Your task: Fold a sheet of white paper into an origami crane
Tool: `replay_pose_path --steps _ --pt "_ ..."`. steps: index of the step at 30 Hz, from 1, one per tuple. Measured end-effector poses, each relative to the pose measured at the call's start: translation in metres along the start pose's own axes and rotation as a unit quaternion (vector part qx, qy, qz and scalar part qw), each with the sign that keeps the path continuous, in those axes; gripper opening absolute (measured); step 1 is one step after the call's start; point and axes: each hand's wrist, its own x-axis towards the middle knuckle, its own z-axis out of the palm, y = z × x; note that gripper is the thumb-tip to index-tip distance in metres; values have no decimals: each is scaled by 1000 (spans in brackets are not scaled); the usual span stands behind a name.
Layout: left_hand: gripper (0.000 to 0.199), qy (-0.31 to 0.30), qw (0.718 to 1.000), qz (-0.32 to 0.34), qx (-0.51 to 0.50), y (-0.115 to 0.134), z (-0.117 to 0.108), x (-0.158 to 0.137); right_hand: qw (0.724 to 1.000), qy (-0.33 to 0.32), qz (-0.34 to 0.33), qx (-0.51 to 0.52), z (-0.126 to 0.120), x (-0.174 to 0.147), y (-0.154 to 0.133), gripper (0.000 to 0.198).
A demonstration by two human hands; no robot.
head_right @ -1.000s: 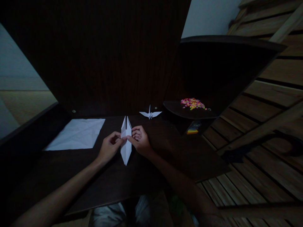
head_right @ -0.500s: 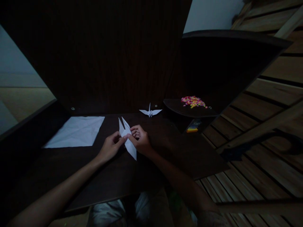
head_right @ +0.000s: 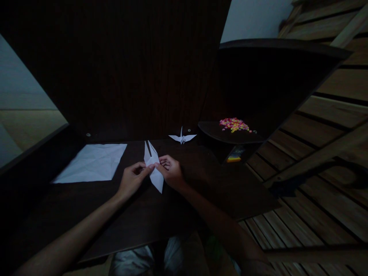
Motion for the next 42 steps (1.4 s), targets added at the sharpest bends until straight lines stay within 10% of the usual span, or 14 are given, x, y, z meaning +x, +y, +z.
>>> replay_pose_path --steps 19,35,42 --pt "19 -41 995 83 21 3 -2 -3 999 21 -25 -20 5 -5 0 24" --pt "20 -29 999 3 28 0 -2 1 999 3 25 -37 0 -1 5 29" --pt "22 -54 998 -43 -2 -6 -1 2 986 33 -51 -156 5 -11 7 19"
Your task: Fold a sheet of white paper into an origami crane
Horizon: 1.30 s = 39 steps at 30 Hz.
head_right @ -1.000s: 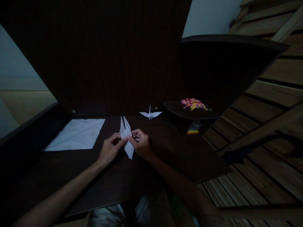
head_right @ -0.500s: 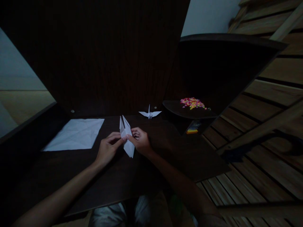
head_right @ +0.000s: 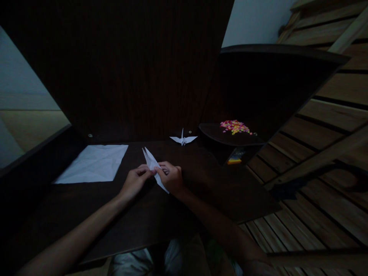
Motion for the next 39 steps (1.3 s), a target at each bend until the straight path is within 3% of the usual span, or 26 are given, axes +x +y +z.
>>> replay_pose_path --steps 3,12,18,21,26,33,39 --pt "21 5 1000 -7 -14 -2 0 0 1000 -1 0 -10 1 -1 -1 18" --pt "14 47 997 14 -56 10 -1 -1 989 -46 71 123 -7 13 -8 22" --pt "35 76 986 -25 -144 8 -1 3 974 -81 131 165 -5 8 -11 31" --pt "41 51 984 -42 -166 6 0 4 975 -75 125 168 -4 7 -12 32" --pt "32 -17 987 -56 -147 5 1 2 980 -79 96 156 -8 8 -12 29" --pt "33 -25 993 -37 -113 7 0 0 982 -115 84 120 -9 9 -9 29" --pt "28 -46 988 -23 -149 8 -1 -2 966 -139 115 184 -5 6 -12 33"
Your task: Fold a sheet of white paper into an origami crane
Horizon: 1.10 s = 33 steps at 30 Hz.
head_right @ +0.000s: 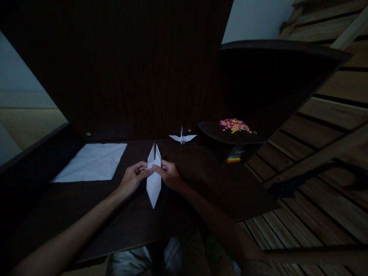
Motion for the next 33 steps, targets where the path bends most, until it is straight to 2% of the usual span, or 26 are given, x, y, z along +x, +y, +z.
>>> replay_pose_path --steps 6,12,15,19,21,25,28,33 --pt "27 -24 998 -26 -42 7 2 -4 995 -41 62 71 -5 0 -1 40" --pt "29 -17 999 -36 -14 5 0 -1 1000 5 14 5 -4 -3 -6 38" --pt "27 -17 999 -43 -9 5 0 -1 1000 15 18 11 -3 -3 -5 36" --pt "29 -51 998 -30 3 11 -3 -2 991 -55 90 82 -6 -1 -2 41" --pt "31 -64 998 -18 15 14 -4 -2 991 -72 90 74 -8 -1 -2 41" --pt "30 -43 999 1 31 13 -3 -1 1000 -16 24 5 -8 -2 -6 34" --pt "27 -27 999 -3 37 9 -2 0 999 3 38 35 -3 -2 -6 37" --pt "24 -78 994 -73 23 4 -1 0 996 -7 71 46 -2 1 0 41"
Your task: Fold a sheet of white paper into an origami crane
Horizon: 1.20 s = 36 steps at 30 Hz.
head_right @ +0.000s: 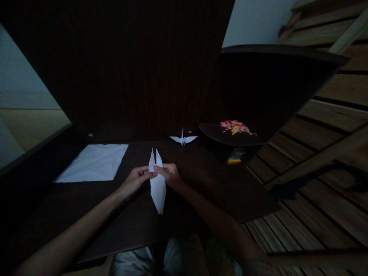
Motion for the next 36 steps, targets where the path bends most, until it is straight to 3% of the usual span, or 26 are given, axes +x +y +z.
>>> replay_pose_path --steps 5,12,16,21,28,33,36 --pt "27 -49 999 2 -14 2 0 -3 995 -29 61 72 -3 2 5 38" --pt "26 -19 999 26 -11 -2 0 -2 998 -4 37 56 0 1 7 35" --pt "23 9 999 30 -33 -5 3 -1 990 -9 77 115 3 0 2 38" --pt "23 -5 998 23 -62 -3 6 -4 979 -47 119 161 3 0 2 40" --pt "22 -2 999 31 34 -6 -2 -1 1000 5 24 -14 1 -2 1 36" --pt "18 30 998 29 48 -7 -2 0 988 23 -76 -134 5 -6 3 40" --pt "16 44 997 26 52 -6 3 3 987 31 -76 -135 7 -9 3 43"
